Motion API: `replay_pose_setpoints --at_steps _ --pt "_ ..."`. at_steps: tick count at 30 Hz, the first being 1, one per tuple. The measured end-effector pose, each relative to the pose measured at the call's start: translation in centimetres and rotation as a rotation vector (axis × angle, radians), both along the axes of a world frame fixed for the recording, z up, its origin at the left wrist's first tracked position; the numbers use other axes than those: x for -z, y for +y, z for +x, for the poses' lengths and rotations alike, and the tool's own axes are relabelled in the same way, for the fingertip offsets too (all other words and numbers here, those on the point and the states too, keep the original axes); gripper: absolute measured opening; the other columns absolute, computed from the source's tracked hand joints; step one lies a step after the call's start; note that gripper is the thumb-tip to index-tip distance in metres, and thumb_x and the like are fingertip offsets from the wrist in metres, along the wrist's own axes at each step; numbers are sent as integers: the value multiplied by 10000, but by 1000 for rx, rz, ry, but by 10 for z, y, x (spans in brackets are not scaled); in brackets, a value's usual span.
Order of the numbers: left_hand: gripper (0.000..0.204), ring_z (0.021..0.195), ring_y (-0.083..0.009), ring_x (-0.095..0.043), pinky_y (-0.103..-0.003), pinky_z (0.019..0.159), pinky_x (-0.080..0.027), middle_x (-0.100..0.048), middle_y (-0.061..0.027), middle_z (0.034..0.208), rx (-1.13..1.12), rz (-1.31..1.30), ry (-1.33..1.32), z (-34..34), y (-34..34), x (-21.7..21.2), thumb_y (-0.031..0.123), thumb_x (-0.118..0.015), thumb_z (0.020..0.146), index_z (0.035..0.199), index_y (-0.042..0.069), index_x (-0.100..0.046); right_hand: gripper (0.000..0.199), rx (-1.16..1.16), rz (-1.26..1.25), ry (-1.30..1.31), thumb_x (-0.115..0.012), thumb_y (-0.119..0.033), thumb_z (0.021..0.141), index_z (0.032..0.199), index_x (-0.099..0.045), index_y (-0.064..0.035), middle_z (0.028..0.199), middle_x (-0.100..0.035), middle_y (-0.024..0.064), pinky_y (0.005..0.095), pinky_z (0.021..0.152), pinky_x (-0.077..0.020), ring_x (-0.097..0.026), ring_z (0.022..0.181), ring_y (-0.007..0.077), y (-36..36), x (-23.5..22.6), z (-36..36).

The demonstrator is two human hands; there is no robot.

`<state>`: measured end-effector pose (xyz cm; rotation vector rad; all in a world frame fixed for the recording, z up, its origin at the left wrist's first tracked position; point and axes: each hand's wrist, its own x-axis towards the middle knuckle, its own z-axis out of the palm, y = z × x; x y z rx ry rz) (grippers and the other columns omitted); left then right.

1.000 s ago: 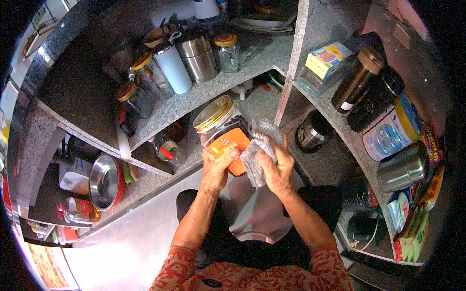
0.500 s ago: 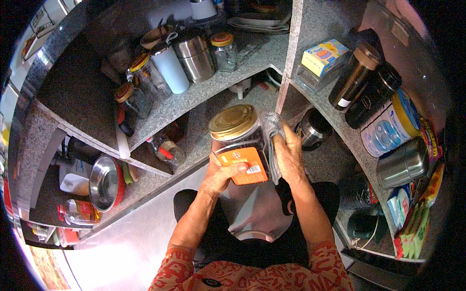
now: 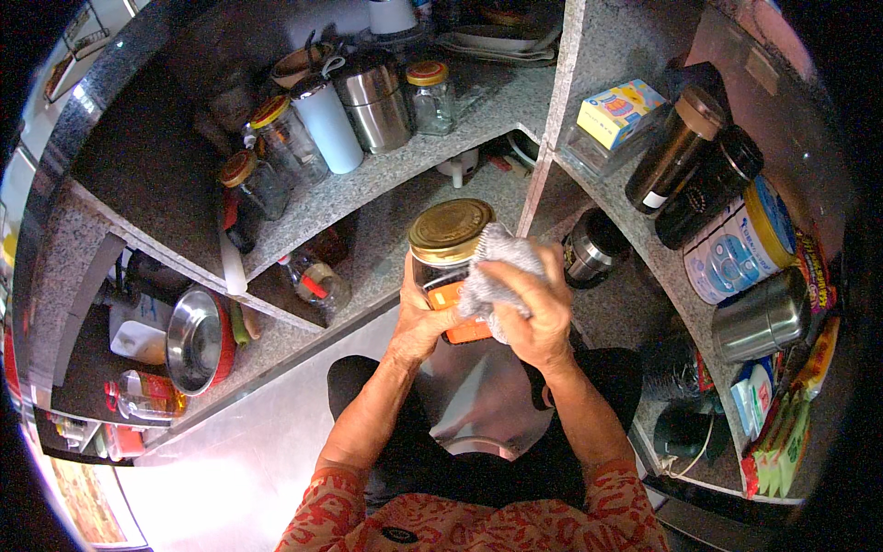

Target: The person sits on the floor in front of an open cabinet and wipes various items with a cloth. They clean a glass jar, a rectangular box, a plastic grater, and two travel mugs, placing each item back on the shelf after wiping.

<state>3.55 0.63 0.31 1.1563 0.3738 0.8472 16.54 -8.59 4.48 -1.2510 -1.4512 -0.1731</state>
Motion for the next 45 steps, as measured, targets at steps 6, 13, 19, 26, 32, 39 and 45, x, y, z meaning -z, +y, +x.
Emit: replay_pose_setpoints --at_steps 6,13,19,26,32,39,45 --pt "1112 1209 -212 -399 -363 1035 -287 -428 -111 1284 50 193 81 -4 -4 0 205 -892 477 1356 44 -230 252 -75 -67 571 -524 -34 839 1086 -558 1 1017 -596 107 292 826 -443 -569 945 186 1 -2 10" --pt "1220 1275 -252 -334 -379 1070 -225 -376 -141 1337 222 245 150 -8 -10 -9 263 -899 448 1376 18 -148 293 -193 -225 747 -504 -37 845 1125 -532 41 1011 -617 89 291 862 -425 -559 954 157 -7 5 32" --pt "1175 1282 -248 -318 -380 1068 -227 -361 -143 1347 312 389 165 -13 -9 -16 278 -897 441 1362 36 -209 339 -405 -307 791 -578 -142 824 1117 -561 27 985 -626 71 271 833 -429 -561 927 145 -15 18 53" --pt "1253 1307 -239 -271 -370 1083 -183 -325 -125 1381 407 277 200 -26 -17 -14 257 -905 401 1394 25 -177 361 -496 -540 791 -583 -235 836 1101 -589 11 961 -623 54 255 800 -437 -556 889 121 -25 -9 44" --pt "1248 1297 -226 -289 -361 1085 -169 -347 -113 1373 375 20 172 -32 -16 -10 269 -891 367 1388 25 -217 383 -524 -443 910 -489 -246 858 1142 -563 0 992 -607 62 266 827 -412 -539 920 144 -4 19 40" --pt "1184 1246 -220 -355 -355 1067 -216 -417 -100 1315 299 18 88 -30 -12 -3 213 -876 362 1367 28 -278 338 -366 -534 911 -480 -269 862 1036 -588 0 947 -602 57 284 811 -412 -537 891 145 1 21 38" --pt "1124 1190 -211 -423 -342 1030 -290 -473 -92 1260 238 -109 63 -21 -21 -19 169 -863 388 1348 8 -301 318 -489 -481 1122 -490 -290 877 993 -595 -13 938 -606 61 269 753 -440 -558 835 130 6 35 41"
